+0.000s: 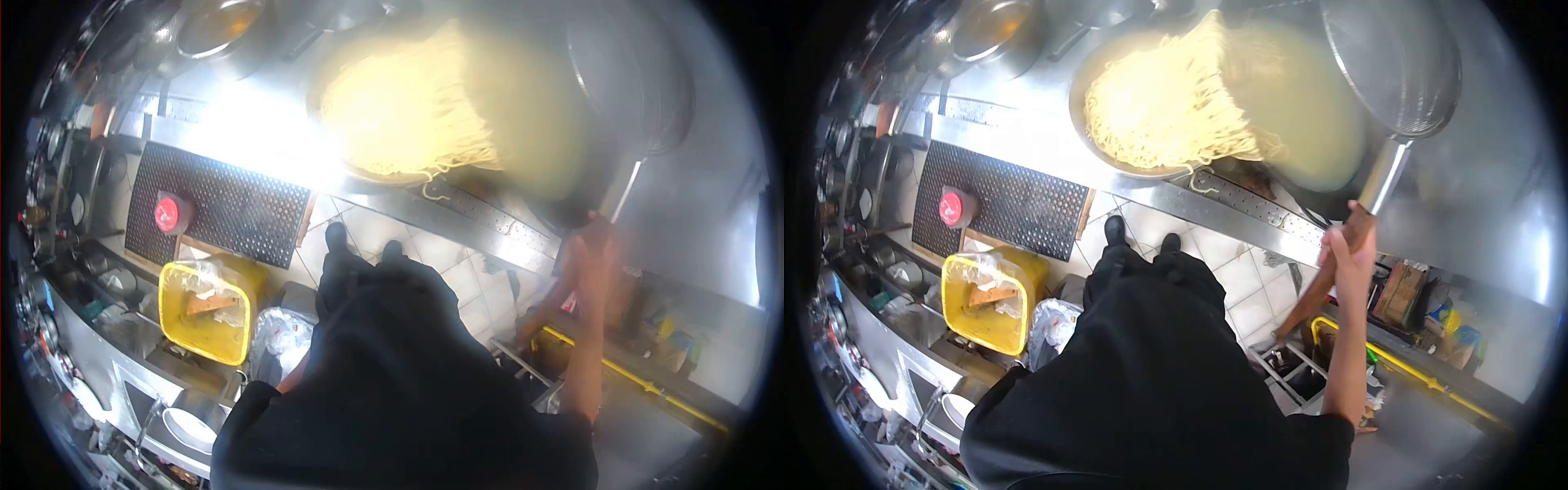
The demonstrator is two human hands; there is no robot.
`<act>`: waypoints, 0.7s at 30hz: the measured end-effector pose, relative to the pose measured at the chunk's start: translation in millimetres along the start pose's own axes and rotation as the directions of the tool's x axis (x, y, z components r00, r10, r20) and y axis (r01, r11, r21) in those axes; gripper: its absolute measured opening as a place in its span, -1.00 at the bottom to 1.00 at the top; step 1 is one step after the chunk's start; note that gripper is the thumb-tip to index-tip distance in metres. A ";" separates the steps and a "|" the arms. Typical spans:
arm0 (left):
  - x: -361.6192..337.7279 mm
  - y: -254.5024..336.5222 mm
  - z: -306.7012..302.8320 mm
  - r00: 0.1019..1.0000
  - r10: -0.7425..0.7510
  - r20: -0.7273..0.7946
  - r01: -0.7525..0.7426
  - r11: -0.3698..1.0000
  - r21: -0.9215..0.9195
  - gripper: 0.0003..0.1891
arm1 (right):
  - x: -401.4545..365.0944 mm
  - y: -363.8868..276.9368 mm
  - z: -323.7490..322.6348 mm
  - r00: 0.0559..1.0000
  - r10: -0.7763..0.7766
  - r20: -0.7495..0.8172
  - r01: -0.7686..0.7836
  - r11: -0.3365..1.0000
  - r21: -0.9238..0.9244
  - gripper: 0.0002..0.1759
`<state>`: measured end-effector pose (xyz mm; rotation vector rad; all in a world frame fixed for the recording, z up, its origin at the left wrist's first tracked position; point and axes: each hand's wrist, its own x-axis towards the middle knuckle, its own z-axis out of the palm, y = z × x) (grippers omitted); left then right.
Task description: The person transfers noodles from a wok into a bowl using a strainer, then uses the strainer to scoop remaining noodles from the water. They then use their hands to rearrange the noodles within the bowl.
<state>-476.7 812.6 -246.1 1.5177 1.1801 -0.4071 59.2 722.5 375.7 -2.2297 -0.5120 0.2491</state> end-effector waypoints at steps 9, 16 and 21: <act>-32.6 144.3 -28.9 0.999 0.001 -0.046 -0.001 1.000 0.009 -0.76 | 168.8 103.8 -75.0 0.949 0.279 0.147 -0.298 0.945 0.134 -0.77; -89.5 206.6 34.9 0.978 -0.145 -0.152 0.043 0.846 -0.532 -0.72 | 328.6 242.0 -108.9 0.935 0.321 0.153 -0.301 0.943 -0.139 -0.85; -141.8 196.8 93.6 0.945 -0.205 -0.256 0.124 0.946 -0.299 -0.80 | 350.7 265.5 -84.4 0.801 0.300 0.519 -0.321 0.946 -0.051 -0.90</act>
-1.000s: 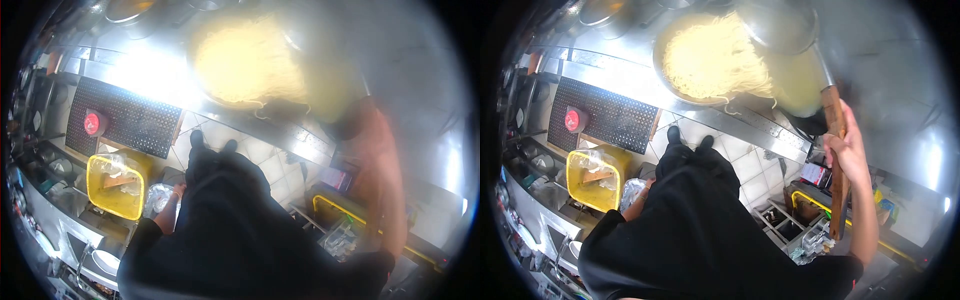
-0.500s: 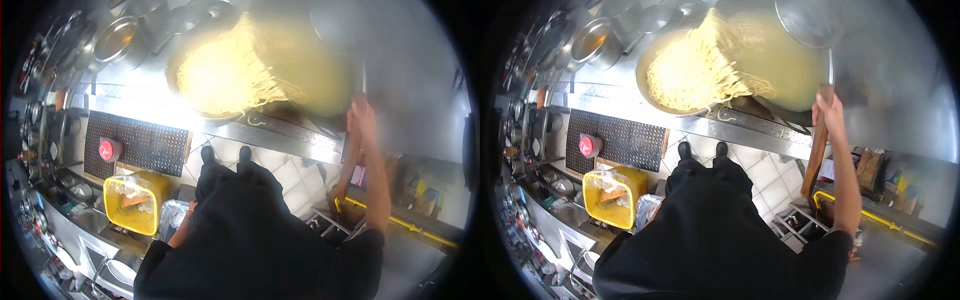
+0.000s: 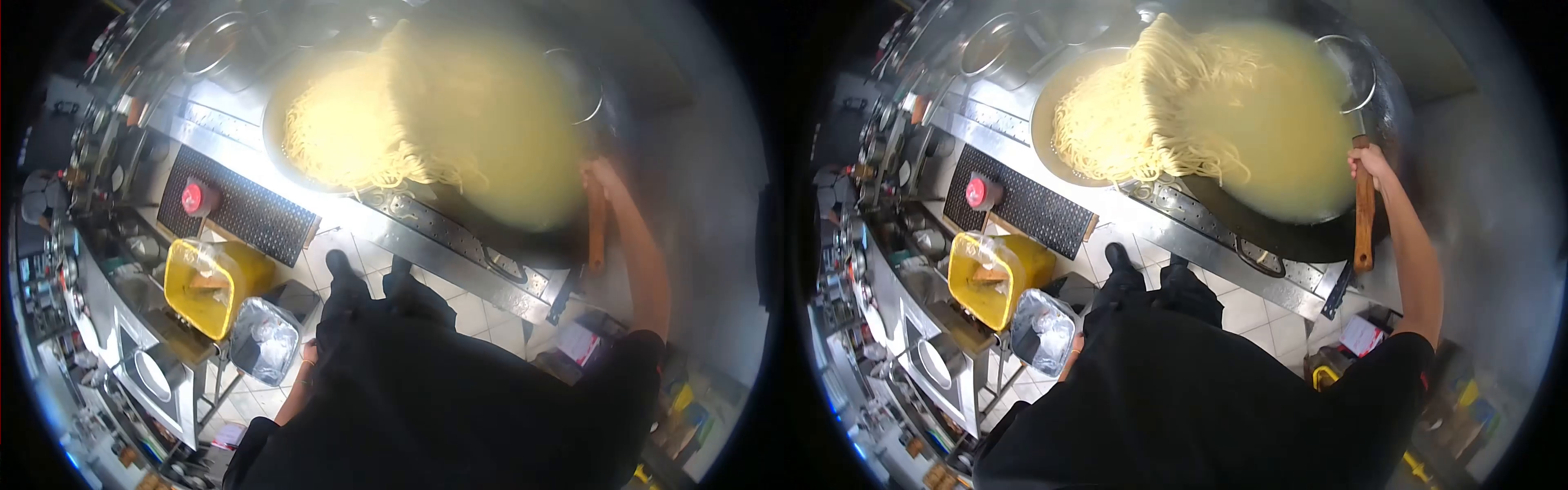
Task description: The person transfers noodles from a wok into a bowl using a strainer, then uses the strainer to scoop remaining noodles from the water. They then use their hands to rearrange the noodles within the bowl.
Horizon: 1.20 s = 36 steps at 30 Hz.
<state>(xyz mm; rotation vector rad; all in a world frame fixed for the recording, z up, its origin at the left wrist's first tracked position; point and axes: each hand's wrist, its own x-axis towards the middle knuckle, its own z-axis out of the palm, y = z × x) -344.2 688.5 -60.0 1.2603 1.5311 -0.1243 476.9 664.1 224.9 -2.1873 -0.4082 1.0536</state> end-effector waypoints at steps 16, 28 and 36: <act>5.9 26.6 26.8 0.995 0.097 -0.037 -0.103 0.971 -0.217 -0.83 | -61.5 -51.6 129.2 0.817 -0.124 0.564 -0.215 0.841 0.497 -0.67; 97.8 -8.5 -41.4 0.996 -0.002 0.089 0.035 0.929 -0.368 -0.70 | -168.2 -144.2 179.4 0.831 -0.094 0.549 -0.309 0.742 0.595 -0.64; 145.2 -44.8 -133.2 0.955 -0.119 0.271 0.213 0.911 -0.354 -0.69 | -231.7 -238.5 254.0 0.959 0.059 0.279 -0.137 0.954 0.268 -0.72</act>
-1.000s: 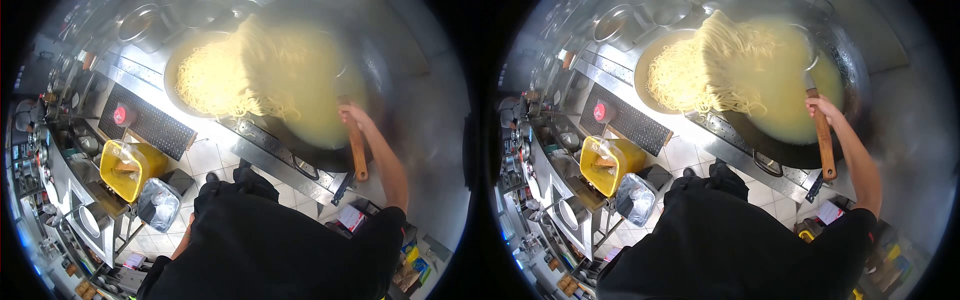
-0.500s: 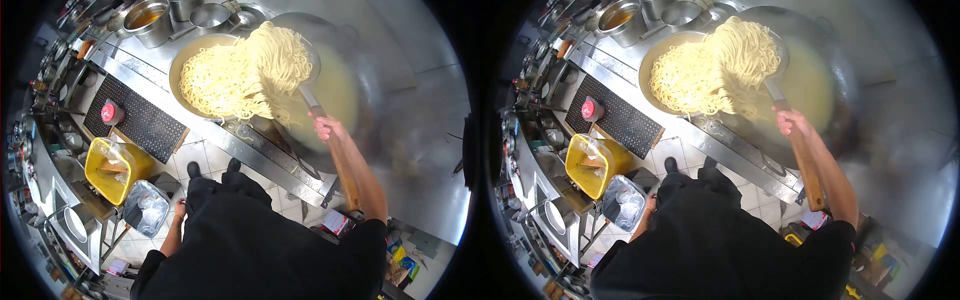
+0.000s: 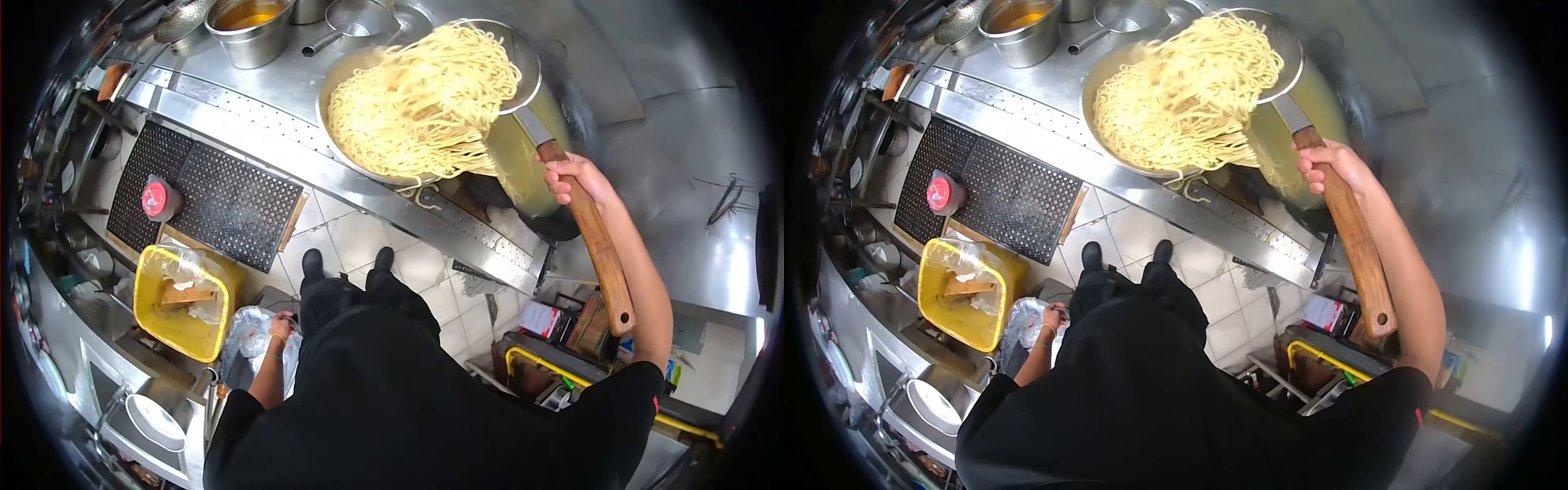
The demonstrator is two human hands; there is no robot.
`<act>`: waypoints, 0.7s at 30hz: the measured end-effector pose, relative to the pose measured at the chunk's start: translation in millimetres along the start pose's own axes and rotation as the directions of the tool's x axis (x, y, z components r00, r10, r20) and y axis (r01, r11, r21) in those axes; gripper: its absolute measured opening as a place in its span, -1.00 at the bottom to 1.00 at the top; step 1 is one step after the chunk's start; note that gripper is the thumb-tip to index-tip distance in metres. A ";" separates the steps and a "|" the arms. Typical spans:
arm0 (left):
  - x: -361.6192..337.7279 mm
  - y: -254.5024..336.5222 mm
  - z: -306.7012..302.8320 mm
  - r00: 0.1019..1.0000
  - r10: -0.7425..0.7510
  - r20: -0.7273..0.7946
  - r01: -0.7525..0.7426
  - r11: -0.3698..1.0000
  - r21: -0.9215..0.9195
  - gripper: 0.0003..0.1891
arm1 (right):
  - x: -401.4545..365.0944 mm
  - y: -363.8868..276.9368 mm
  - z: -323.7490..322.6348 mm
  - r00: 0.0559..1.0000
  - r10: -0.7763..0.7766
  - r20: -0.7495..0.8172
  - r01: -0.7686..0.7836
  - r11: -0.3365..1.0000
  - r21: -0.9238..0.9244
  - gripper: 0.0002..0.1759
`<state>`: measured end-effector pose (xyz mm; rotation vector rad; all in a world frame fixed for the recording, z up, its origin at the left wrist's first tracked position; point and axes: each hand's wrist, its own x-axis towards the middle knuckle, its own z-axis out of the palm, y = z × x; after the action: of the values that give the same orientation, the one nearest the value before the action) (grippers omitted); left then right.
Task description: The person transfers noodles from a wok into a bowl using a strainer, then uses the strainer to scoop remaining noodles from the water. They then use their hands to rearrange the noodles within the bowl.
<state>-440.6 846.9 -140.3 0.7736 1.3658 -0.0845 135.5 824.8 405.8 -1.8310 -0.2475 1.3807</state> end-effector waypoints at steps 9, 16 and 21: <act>17.5 -79.5 -38.0 0.982 0.186 0.040 -0.188 0.912 0.364 -0.74 | -11.5 -3.2 66.5 0.918 -0.263 -0.296 0.075 0.850 -0.522 -0.51; 48.5 -124.9 -54.5 0.960 0.197 0.200 -0.276 0.794 0.542 -0.76 | -72.4 27.2 3.2 0.777 -0.309 -0.549 0.056 0.902 -0.428 -0.48; 26.3 -67.8 -48.5 0.968 0.141 0.208 -0.233 0.818 0.526 -0.76 | -91.5 75.3 -88.1 0.743 -0.070 -0.666 -0.175 0.939 -0.295 -0.87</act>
<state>-507.7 831.7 -194.1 1.3533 1.1066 -0.3897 154.8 679.7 425.2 -2.5209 -0.0498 0.6413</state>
